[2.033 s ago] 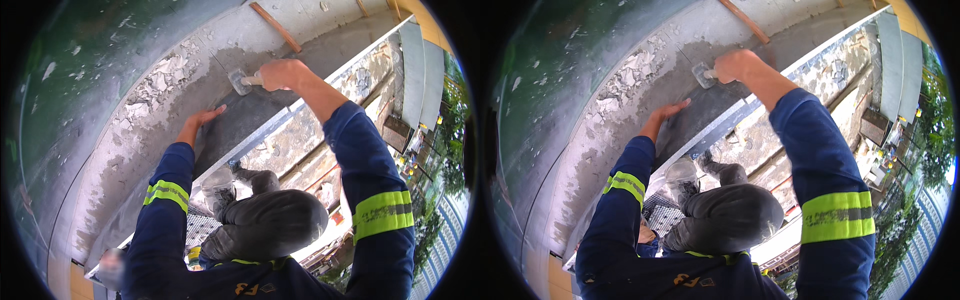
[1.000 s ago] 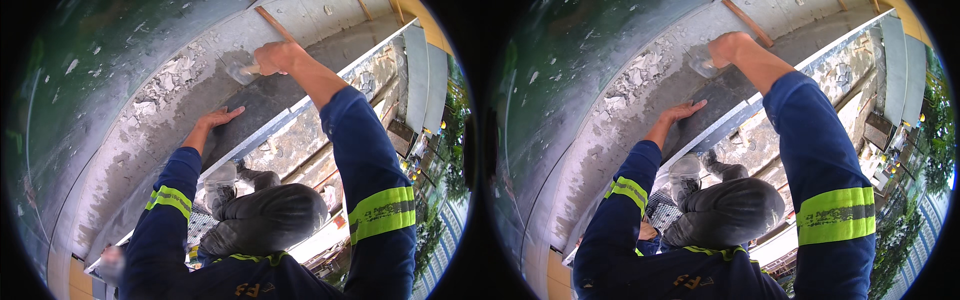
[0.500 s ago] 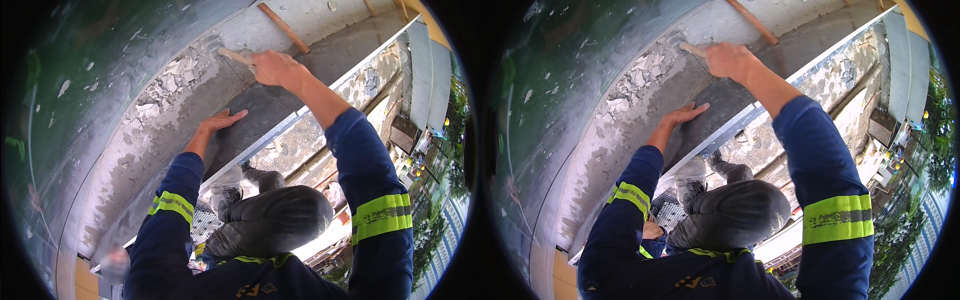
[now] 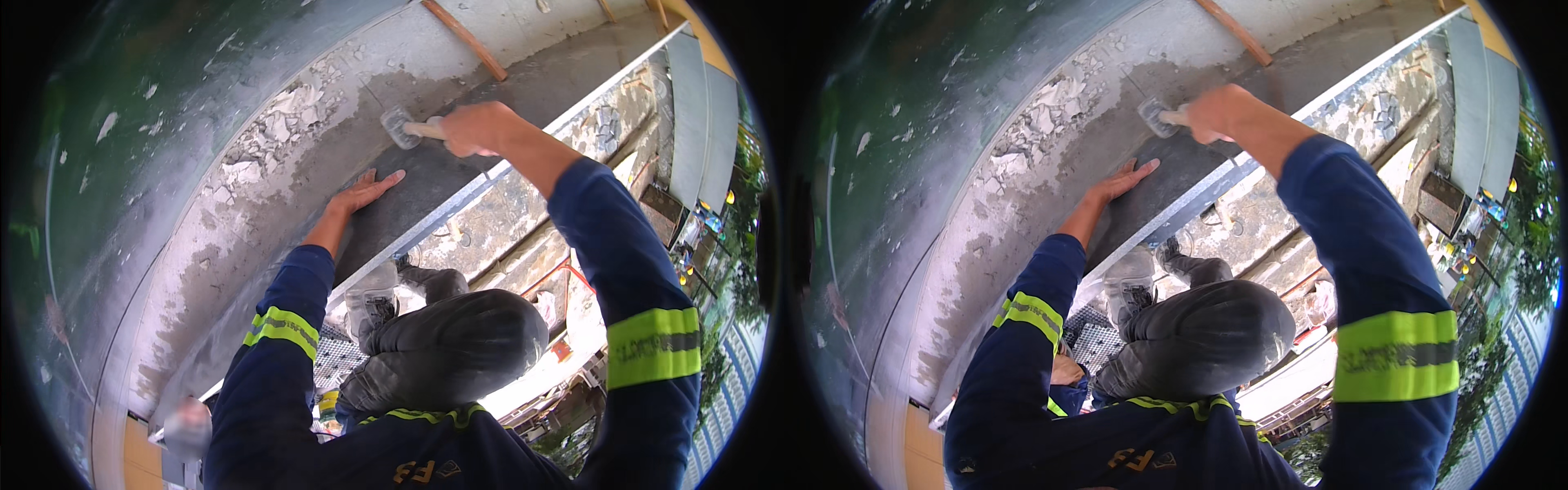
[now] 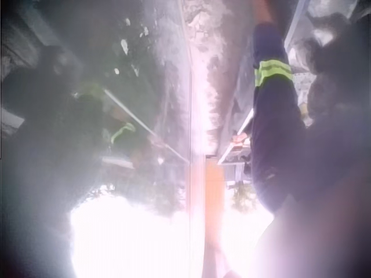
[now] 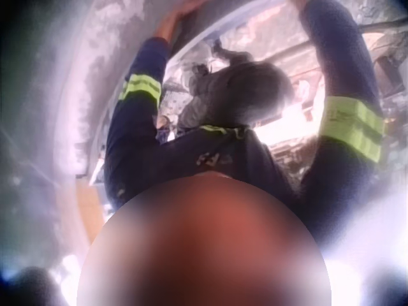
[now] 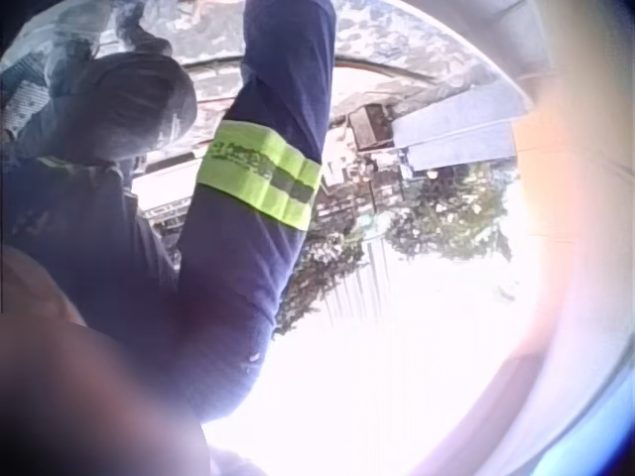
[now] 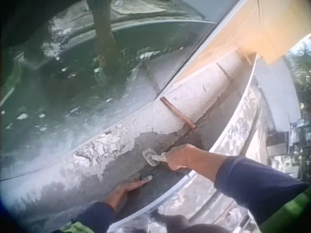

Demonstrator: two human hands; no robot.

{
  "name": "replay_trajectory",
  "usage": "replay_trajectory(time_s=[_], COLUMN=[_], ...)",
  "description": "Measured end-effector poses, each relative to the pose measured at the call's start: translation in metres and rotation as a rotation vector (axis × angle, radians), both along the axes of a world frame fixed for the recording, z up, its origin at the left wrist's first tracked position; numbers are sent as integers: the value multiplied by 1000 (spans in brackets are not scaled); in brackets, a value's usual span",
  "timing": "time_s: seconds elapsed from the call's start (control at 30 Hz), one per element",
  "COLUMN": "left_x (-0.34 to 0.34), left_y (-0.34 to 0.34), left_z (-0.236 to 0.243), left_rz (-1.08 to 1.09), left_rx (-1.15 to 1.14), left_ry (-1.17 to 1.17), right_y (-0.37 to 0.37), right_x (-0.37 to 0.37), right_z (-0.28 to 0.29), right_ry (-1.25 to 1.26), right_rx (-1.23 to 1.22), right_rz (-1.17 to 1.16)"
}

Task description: The person scoops mortar with a trowel and applies it to a curved ledge, then places and adjusts rectangular tiles along the ledge. The person uses a hammer to tap tiles into position and a level to check alignment while a coworker assists nearby.

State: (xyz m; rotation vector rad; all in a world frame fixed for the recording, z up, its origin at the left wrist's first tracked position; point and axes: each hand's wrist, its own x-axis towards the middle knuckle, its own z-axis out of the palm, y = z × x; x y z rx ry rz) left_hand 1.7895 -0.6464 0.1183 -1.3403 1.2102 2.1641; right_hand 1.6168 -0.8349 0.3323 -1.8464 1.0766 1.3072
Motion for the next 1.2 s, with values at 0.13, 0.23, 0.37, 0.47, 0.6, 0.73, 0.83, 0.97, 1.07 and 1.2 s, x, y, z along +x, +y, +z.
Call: replay_trajectory(time_s=[0.13, 0.23, 0.37, 0.47, 0.6, 0.73, 0.83, 0.97, 1.07, 1.2], left_x=[-1, -2, -4, -2, 0, -1, -3, 1, 2, 0], left_y=[7, 12, 15, 15, 15, 20, 18, 13, 13, 16], left_z=[-5, -17, -28, -29, -32, -40, -42, -37, -33, -37], left_rz=[35, 91, 67, 42, 69, 90, 31, 39, 49, 59], left_rx=[-4, -33, -27, -63, -65, -68, -56, -54, -35, -52], left_ry=[3, -8, -18, -35, -45, 10, 13, -15, -37, -18], right_y=[-18, -14, 16, -1, -17, 5, -4, -33, -14, -3], right_x=[5, 3, -8, -2, -8, -17, -4, 20, 12, 2], right_z=[9, 26, 37, 15, 3, 32, 51, 56, 56, 50], right_ry=[57, -138, -209, 110, 25, 28, 186, 188, -118, 63], right_rx=[53, -204, -113, 126, -20, 9, 171, 113, -184, -19], right_rz=[52, -141, -247, 44, -74, -59, 8, -16, -200, 52])
